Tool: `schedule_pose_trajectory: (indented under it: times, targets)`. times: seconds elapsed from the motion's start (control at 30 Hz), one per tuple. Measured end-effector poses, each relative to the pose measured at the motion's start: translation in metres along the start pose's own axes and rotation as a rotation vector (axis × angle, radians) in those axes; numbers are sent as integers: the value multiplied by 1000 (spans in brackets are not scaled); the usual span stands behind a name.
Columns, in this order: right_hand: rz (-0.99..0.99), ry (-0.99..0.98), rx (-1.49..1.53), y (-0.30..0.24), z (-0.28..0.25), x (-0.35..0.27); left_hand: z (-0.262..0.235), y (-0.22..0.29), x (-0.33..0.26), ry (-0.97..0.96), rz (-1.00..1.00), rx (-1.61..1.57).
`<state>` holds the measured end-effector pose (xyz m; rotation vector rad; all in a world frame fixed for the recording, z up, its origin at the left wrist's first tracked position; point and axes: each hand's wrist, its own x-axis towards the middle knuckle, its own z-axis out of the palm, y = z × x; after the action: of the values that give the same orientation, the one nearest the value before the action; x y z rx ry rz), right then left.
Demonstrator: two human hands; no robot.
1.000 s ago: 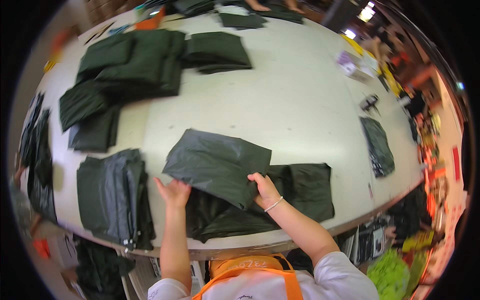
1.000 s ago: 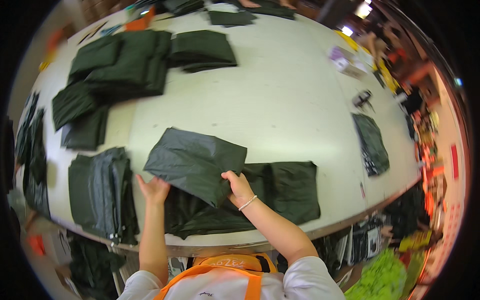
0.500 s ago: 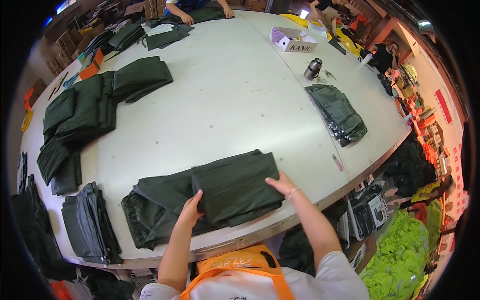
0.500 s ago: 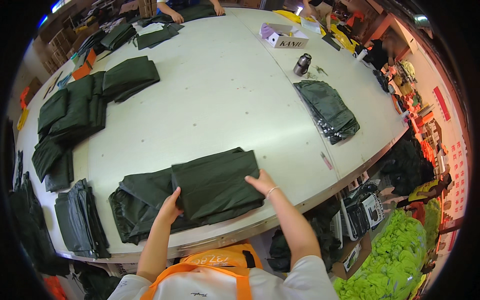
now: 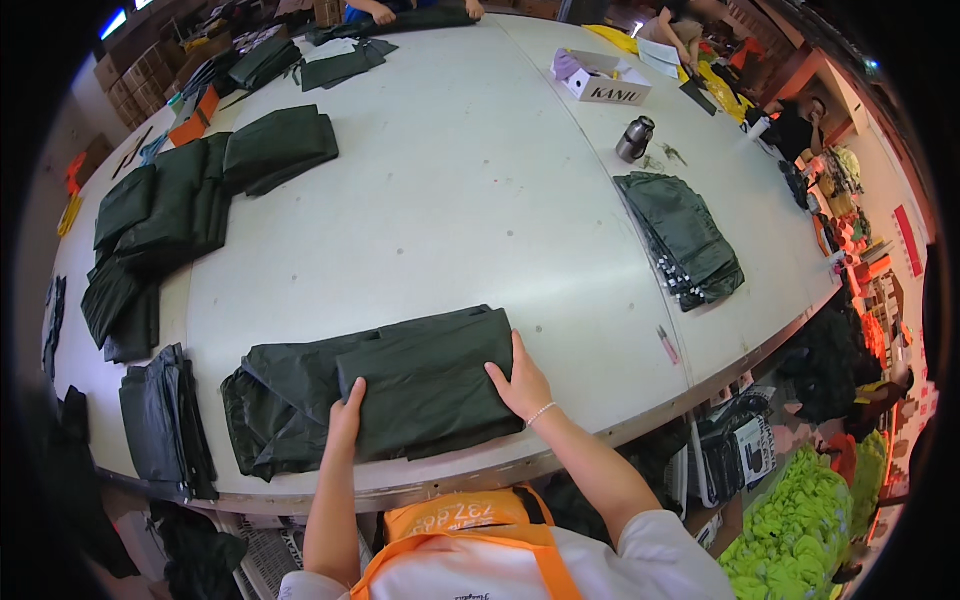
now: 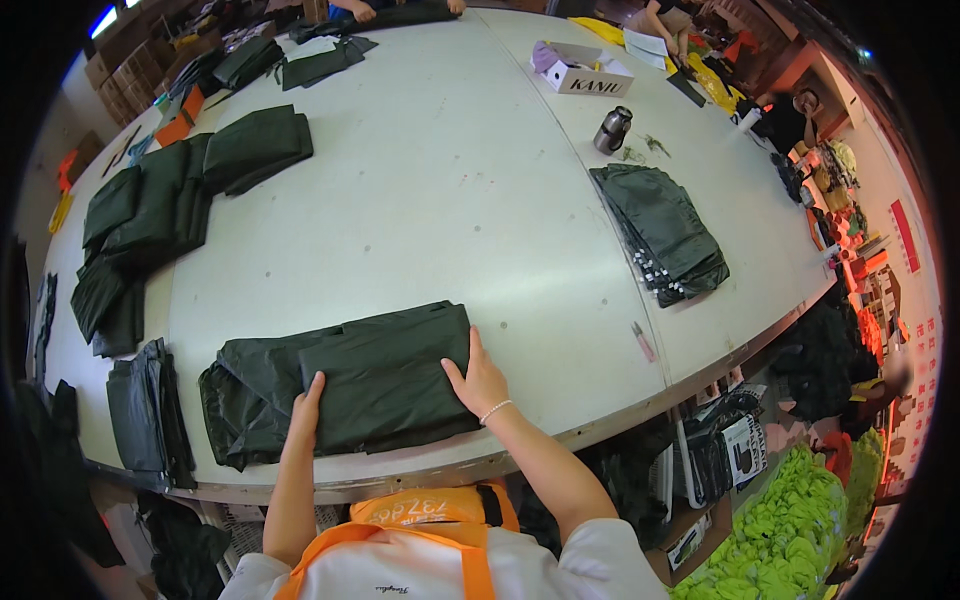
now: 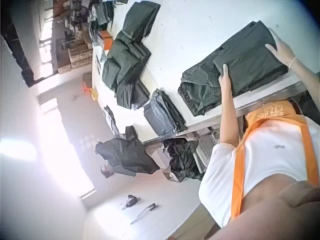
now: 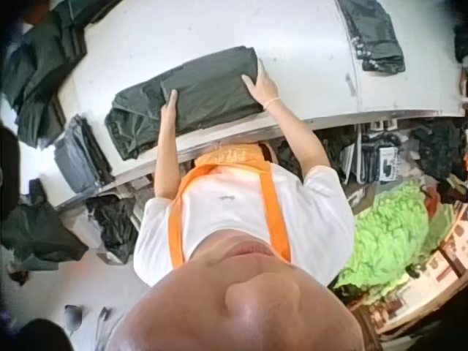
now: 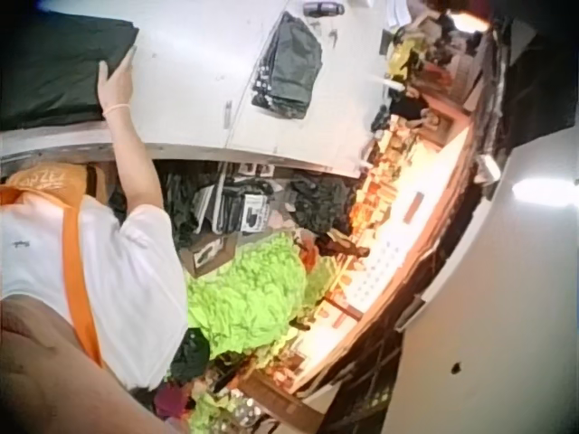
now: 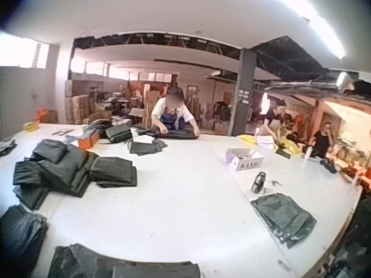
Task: The person folds a dark green jacket on a white table, smoothing and aligning the fabric, then folds it into a compact rectangle and places it into a white plastic basket. The person then unfolds another jacket and begins folding it again.
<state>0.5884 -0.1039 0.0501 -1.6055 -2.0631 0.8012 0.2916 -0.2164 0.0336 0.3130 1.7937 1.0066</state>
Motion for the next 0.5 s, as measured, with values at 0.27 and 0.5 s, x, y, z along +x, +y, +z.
schedule_pose_trajectory:
  times: [0.27,0.5]
  targets:
    - [79,-44,-126,-8,5,-10,-12,17,4,-276,-161,-485]
    - [152,-160,-459,-27,11,-14,-7,-30,25,45,116,-7]
